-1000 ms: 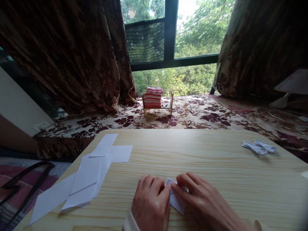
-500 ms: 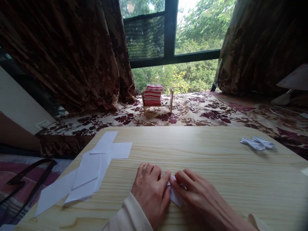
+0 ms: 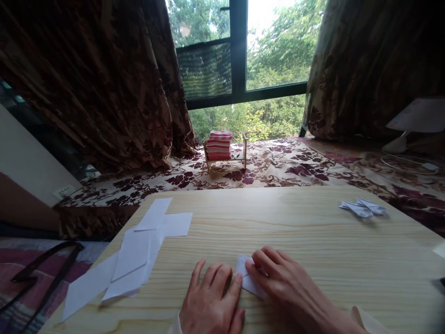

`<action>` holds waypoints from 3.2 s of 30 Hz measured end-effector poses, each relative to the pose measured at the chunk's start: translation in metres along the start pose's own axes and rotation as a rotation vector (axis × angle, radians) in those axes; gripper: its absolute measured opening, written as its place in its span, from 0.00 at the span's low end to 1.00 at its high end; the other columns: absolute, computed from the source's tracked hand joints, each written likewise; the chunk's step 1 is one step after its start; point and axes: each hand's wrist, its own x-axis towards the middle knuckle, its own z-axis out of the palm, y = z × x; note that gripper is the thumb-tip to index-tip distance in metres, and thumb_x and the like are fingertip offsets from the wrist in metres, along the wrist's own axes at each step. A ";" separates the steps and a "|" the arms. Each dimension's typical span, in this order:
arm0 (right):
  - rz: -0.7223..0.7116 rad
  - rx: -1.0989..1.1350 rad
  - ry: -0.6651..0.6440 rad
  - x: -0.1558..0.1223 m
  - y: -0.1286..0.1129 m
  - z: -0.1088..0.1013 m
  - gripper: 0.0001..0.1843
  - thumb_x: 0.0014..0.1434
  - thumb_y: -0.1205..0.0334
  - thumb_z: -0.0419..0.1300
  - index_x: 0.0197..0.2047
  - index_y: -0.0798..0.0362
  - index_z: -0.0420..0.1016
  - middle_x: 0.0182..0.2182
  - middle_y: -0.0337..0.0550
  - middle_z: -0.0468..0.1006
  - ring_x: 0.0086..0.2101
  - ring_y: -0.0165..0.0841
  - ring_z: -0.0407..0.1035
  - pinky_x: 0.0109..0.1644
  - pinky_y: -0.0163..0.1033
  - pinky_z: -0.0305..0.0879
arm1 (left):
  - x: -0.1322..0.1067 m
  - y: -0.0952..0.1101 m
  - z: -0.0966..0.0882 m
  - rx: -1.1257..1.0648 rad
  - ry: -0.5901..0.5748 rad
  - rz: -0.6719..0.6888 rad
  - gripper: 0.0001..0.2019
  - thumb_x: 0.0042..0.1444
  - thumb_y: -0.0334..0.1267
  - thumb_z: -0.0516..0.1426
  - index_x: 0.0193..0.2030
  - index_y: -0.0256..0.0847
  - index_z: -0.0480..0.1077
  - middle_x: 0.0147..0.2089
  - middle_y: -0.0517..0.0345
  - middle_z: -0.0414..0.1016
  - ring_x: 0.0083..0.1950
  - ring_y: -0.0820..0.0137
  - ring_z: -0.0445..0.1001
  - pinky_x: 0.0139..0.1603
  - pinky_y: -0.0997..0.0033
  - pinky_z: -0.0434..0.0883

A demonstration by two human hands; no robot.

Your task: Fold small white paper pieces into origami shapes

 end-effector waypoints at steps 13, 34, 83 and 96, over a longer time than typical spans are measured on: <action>0.048 0.026 -0.183 0.011 0.009 -0.021 0.04 0.54 0.72 0.61 0.34 0.56 0.73 0.32 0.44 0.73 0.33 0.37 0.62 0.35 0.41 0.59 | -0.004 0.003 0.015 -0.047 0.086 0.042 0.21 0.54 0.35 0.48 0.55 0.38 0.66 0.56 0.54 0.71 0.57 0.61 0.64 0.62 0.49 0.49; 0.083 0.418 -0.102 -0.011 0.016 -0.034 0.22 0.54 0.79 0.48 0.46 0.49 0.71 0.34 0.44 0.70 0.32 0.34 0.60 0.34 0.39 0.57 | -0.007 0.021 -0.006 -0.027 -0.072 0.027 0.24 0.53 0.49 0.54 0.53 0.36 0.68 0.48 0.49 0.74 0.50 0.57 0.69 0.55 0.53 0.63; 0.323 0.475 -0.353 0.008 0.018 -0.032 0.08 0.55 0.69 0.59 0.39 0.51 0.73 0.35 0.43 0.73 0.35 0.35 0.66 0.37 0.38 0.63 | -0.022 0.020 0.015 -0.013 0.072 0.029 0.23 0.58 0.56 0.49 0.50 0.43 0.70 0.53 0.53 0.74 0.56 0.62 0.68 0.66 0.59 0.45; 0.342 0.462 -0.296 0.006 0.016 -0.026 0.11 0.52 0.71 0.62 0.40 0.54 0.68 0.33 0.42 0.74 0.32 0.34 0.67 0.36 0.38 0.62 | 0.041 0.010 -0.012 -0.095 0.069 -0.251 0.11 0.56 0.29 0.50 0.37 0.43 0.73 0.34 0.57 0.74 0.42 0.63 0.70 0.56 0.46 0.57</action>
